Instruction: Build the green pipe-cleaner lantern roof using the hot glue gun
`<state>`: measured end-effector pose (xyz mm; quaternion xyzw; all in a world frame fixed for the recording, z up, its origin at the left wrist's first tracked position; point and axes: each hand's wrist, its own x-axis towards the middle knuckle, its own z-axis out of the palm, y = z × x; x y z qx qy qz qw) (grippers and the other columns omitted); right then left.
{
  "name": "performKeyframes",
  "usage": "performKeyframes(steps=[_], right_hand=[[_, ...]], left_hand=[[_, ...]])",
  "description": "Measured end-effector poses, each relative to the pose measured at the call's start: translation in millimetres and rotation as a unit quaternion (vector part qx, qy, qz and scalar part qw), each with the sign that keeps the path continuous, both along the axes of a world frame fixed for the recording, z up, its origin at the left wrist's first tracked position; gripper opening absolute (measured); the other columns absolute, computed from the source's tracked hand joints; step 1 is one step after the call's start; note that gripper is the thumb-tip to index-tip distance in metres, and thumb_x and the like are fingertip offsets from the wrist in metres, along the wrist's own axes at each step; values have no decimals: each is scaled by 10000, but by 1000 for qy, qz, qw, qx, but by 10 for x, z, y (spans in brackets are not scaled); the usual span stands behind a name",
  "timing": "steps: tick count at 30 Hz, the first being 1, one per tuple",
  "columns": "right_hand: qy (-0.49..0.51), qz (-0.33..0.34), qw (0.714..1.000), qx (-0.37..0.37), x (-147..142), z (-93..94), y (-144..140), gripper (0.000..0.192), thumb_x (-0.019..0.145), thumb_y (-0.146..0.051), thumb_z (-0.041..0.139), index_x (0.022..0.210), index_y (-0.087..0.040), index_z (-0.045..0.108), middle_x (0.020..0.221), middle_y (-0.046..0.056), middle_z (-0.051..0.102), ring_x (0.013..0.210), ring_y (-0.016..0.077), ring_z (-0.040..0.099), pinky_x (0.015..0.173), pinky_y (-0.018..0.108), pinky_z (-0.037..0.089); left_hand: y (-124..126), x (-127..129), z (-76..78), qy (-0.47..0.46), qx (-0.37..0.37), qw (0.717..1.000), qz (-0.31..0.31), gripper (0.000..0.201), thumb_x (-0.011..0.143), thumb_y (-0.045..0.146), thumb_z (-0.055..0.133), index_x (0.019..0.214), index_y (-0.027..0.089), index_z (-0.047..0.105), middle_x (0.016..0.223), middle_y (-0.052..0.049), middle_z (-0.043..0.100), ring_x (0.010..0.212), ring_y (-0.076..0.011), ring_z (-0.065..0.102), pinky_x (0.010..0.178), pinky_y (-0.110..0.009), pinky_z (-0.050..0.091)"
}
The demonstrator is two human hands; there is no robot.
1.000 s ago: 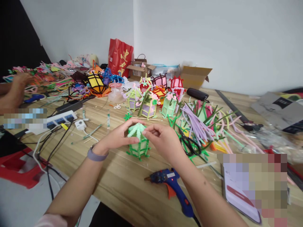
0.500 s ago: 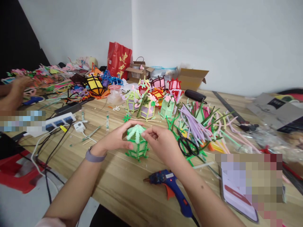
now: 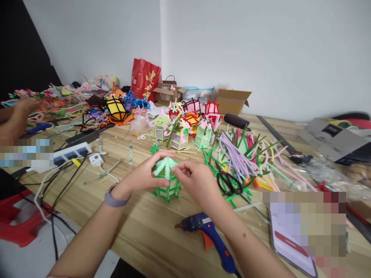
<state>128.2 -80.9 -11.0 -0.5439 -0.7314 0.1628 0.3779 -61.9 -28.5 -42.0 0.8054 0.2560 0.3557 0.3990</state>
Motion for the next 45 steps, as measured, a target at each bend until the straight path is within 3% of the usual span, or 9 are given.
performKeyframes(steps=[6, 11, 15, 19, 22, 27, 32, 38, 45], right_hand=[[23, -8, 1000, -5, -53, 14, -48, 117, 737, -270, 586, 659, -198, 637, 523, -27, 536, 488, 119, 461, 492, 239, 334], [141, -64, 988, -5, 223, 2, 36, 264, 793, -458, 552, 716, -207, 581, 587, -20, 543, 503, 124, 458, 495, 249, 345], [-86, -136, 983, -89, 597, -282, 257, 245, 762, -379, 577, 593, -203, 555, 519, -20, 519, 508, 128, 450, 514, 256, 319], [-120, -139, 975, -123, 766, -634, 366, 237, 684, -243, 608, 479, -201, 497, 453, -22, 490, 478, 119, 440, 510, 257, 302], [-107, -130, 978, -124, 787, -707, 352, 216, 702, -260, 592, 507, -201, 521, 467, -25, 500, 491, 127, 463, 525, 260, 318], [-36, -102, 988, -108, 695, -480, 222, 248, 803, -424, 519, 707, -201, 566, 595, -12, 587, 563, 145, 540, 570, 261, 405], [169, 12, 980, -99, 322, -123, -119, 345, 805, -543, 604, 814, -201, 560, 652, -7, 613, 537, 120, 517, 536, 254, 432], [340, 145, 909, -192, 8, 82, -418, 372, 807, -548, 663, 776, -186, 586, 653, -24, 564, 525, 85, 445, 521, 237, 377], [419, 146, 866, -230, -67, 27, -551, 338, 786, -502, 719, 778, -177, 628, 654, -23, 549, 544, 83, 420, 516, 230, 334]], left_hand=[[-74, 57, 46, 25, 8, 999, 40, 641, 706, 363, 769, 1269, 207, 504, 1285, -98, 581, 1170, -274, 548, 980, -367, 428], [-77, 50, 76, 27, 10, 998, 54, 624, 701, 385, 765, 1250, 204, 530, 1263, -97, 608, 1145, -272, 559, 982, -376, 427], [-50, 29, 70, 26, -3, 998, 51, 669, 697, 425, 770, 1277, 198, 527, 1320, -108, 592, 1187, -285, 546, 1006, -384, 414], [-40, 30, 63, 16, 10, 999, 38, 669, 711, 417, 762, 1291, 186, 522, 1366, -115, 563, 1249, -288, 516, 1042, -377, 392], [-44, 32, 69, 14, 16, 999, 42, 663, 713, 416, 761, 1290, 185, 530, 1360, -114, 567, 1259, -293, 510, 1050, -379, 390], [-26, 14, 63, 16, 17, 999, 31, 702, 715, 461, 760, 1319, 191, 523, 1356, -120, 566, 1258, -303, 511, 1058, -399, 386], [-3, -2, 42, -41, 80, 995, 32, 698, 745, 642, 664, 1291, 216, 585, 1414, -133, 523, 1331, -310, 439, 1142, -450, 289], [-232, 54, 168, -69, 225, 969, 77, 397, 897, 545, 523, 1080, 251, 716, 1210, -79, 672, 1290, -267, 421, 1137, -469, 271], [-510, 135, 362, -89, 186, 978, 33, 308, 872, 497, 600, 886, 237, 764, 973, -73, 710, 1008, -234, 537, 974, -414, 400]])
